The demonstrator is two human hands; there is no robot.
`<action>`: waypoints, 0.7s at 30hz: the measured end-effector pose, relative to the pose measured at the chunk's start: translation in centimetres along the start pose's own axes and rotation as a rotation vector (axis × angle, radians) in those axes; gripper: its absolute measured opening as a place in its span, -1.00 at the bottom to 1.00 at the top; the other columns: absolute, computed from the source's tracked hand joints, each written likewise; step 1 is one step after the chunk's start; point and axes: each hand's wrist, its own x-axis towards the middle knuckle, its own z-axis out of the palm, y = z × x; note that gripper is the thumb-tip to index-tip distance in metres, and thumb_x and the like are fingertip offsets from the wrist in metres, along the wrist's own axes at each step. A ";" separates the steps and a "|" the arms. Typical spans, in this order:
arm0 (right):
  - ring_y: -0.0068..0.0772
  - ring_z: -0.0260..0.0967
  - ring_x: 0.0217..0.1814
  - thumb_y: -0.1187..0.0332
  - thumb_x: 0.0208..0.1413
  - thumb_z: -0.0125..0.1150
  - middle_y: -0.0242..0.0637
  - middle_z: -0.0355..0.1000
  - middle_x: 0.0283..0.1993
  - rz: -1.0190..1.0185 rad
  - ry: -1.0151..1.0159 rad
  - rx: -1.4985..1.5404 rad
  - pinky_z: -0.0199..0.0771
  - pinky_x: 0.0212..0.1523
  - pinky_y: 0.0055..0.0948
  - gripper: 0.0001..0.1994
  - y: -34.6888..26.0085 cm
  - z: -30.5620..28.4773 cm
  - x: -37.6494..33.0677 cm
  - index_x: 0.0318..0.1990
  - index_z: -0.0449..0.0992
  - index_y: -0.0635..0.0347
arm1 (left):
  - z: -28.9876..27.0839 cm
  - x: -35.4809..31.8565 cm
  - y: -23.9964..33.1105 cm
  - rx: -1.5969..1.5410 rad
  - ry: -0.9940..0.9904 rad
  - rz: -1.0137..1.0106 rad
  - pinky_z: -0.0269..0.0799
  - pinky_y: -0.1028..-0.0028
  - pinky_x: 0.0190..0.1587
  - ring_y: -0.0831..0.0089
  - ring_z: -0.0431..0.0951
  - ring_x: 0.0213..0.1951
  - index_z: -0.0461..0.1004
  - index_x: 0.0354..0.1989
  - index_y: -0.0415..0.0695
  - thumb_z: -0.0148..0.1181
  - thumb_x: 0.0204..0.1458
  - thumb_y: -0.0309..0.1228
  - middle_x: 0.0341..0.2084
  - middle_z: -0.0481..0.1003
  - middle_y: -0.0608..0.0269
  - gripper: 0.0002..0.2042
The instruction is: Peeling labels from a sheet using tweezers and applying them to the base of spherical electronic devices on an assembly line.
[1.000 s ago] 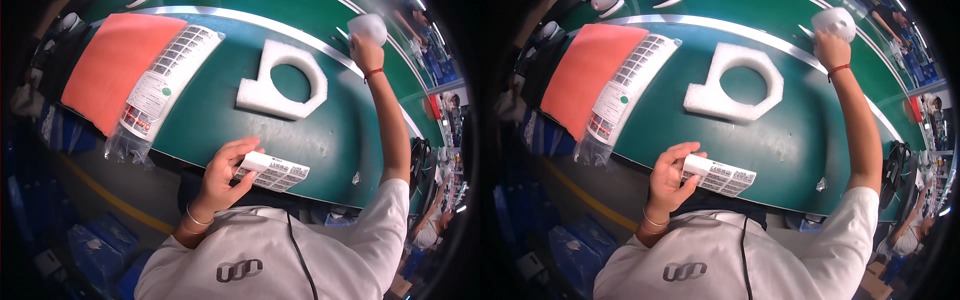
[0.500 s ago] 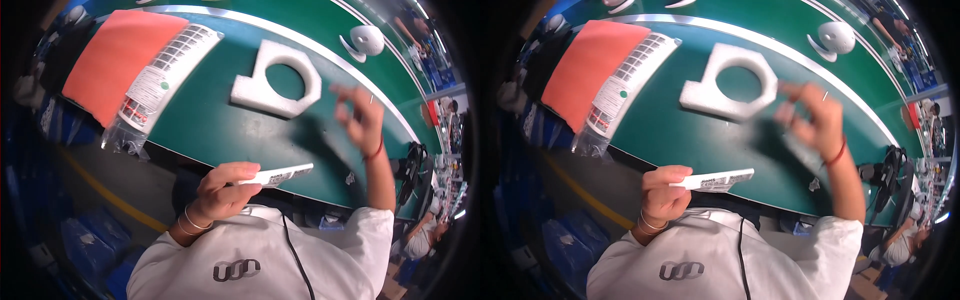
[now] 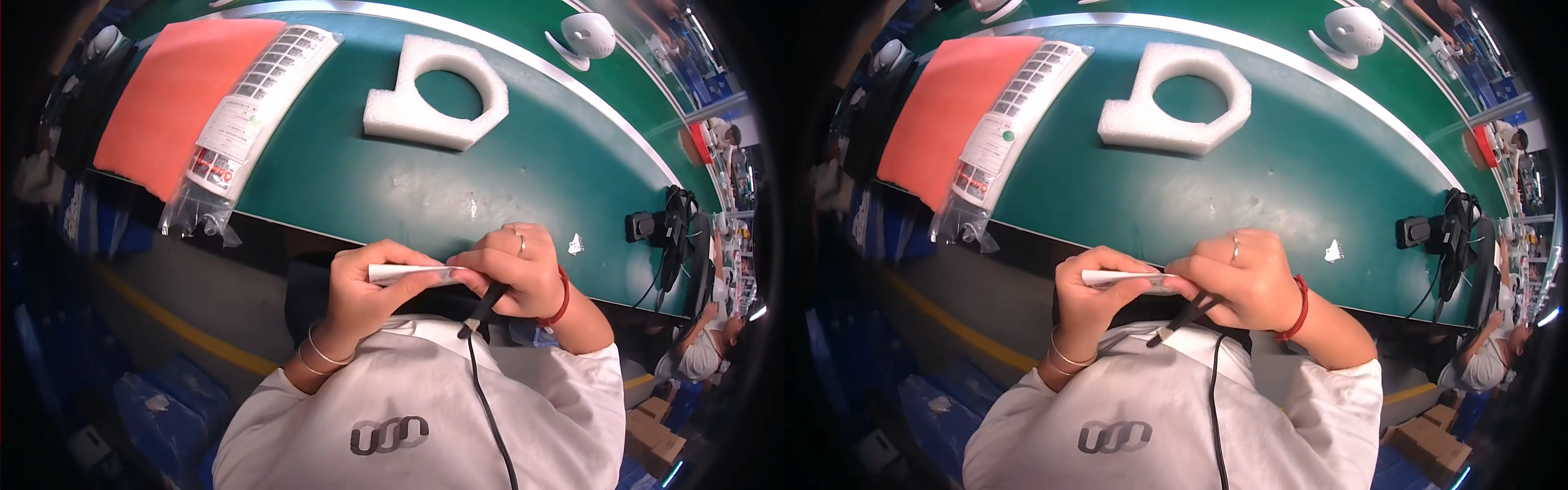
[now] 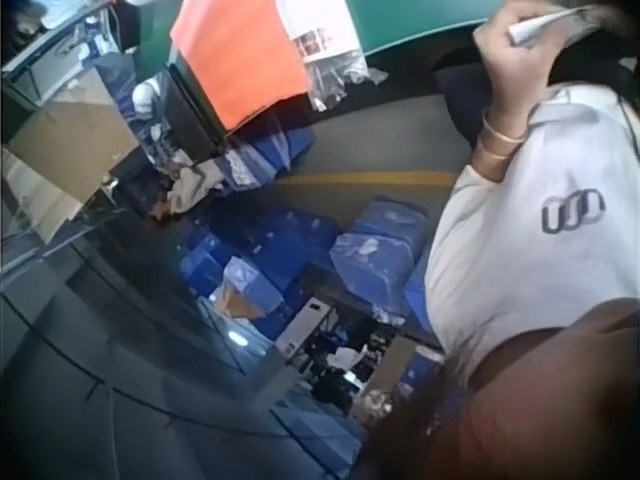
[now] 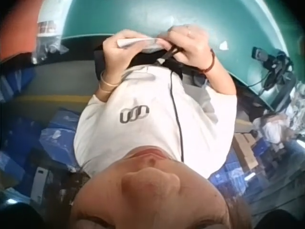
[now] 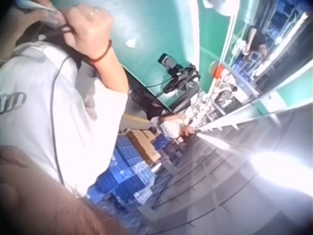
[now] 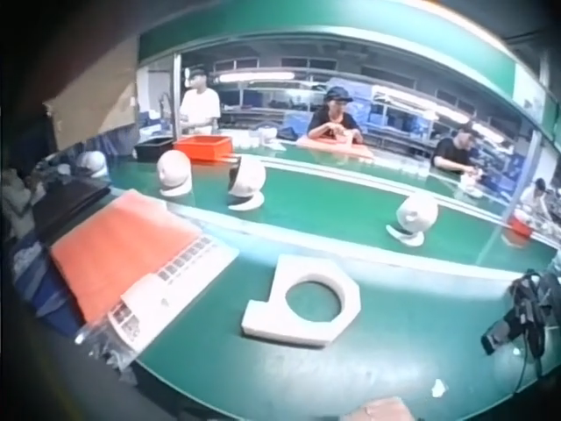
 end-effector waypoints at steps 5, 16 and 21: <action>-0.24 0.39 -0.52 0.52 -0.05 0.29 -0.25 0.39 -0.55 0.198 -0.075 0.209 0.32 -0.52 -0.38 -0.96 0.1 0.3 0.9 -0.40 0.57 0.25 | 0.0 -0.3 -0.5 -0.048 0.069 -0.065 0.45 0.64 -0.27 0.65 0.54 -0.37 0.57 -0.38 -0.28 0.35 -0.08 -0.60 -0.44 0.61 0.25 -0.90; -0.27 0.39 -0.54 0.36 -0.04 0.36 -0.30 0.43 -0.52 0.106 0.002 0.027 0.34 -0.53 -0.42 -0.88 1.6 -0.7 0.1 -0.36 0.56 0.17 | 0.0 0.9 -1.7 -0.079 0.091 0.013 0.42 0.68 -0.33 0.64 0.50 -0.37 0.51 -0.28 -0.31 0.31 -0.07 -0.63 -0.38 0.57 0.20 -0.83; -0.28 0.39 -0.55 0.35 -0.01 0.31 -0.28 0.42 -0.55 0.090 -0.077 -0.038 0.35 -0.51 -0.39 -0.86 1.2 -2.8 2.3 -0.31 0.59 0.17 | -0.8 1.3 -1.1 0.192 0.124 0.018 0.33 0.69 -0.46 0.74 0.41 -0.52 0.57 -0.41 -0.26 0.39 -0.14 -0.60 -0.53 0.56 0.36 -0.88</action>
